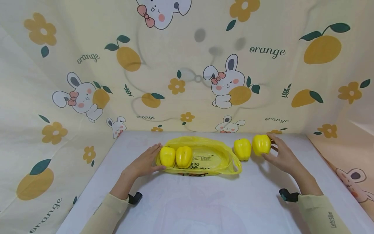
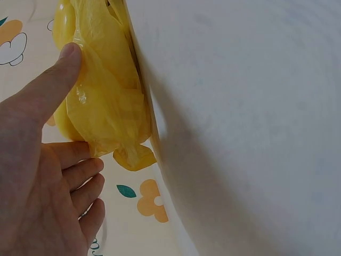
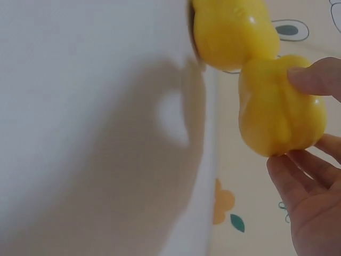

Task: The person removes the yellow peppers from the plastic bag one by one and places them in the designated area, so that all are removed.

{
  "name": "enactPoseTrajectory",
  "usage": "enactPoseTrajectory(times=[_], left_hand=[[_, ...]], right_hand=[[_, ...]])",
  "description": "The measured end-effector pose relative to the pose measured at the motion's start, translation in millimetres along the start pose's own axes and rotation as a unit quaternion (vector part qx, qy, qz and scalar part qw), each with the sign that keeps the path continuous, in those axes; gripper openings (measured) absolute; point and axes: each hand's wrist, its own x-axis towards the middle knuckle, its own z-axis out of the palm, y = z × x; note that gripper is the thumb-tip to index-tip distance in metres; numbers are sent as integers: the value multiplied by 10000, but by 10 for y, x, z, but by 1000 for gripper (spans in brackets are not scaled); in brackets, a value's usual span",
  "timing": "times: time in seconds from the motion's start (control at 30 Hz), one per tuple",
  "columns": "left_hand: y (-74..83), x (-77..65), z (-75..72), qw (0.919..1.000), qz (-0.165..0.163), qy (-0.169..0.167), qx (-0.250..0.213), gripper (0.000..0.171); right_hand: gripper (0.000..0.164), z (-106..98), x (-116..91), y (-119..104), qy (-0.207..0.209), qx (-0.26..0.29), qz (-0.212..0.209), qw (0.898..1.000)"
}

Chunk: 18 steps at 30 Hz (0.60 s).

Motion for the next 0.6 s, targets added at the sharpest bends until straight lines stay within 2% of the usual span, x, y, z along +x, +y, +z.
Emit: enactPoseTrajectory(times=[0.27,0.6], left_hand=[[-13,11,2,10000,21,-18,41,106],[-21,15,13,10000,-7,-29,-3,106]], right_hand=[[90,47,9,60,-108,57,112,9999],[99,83,20,100,-555,21,741,9957]])
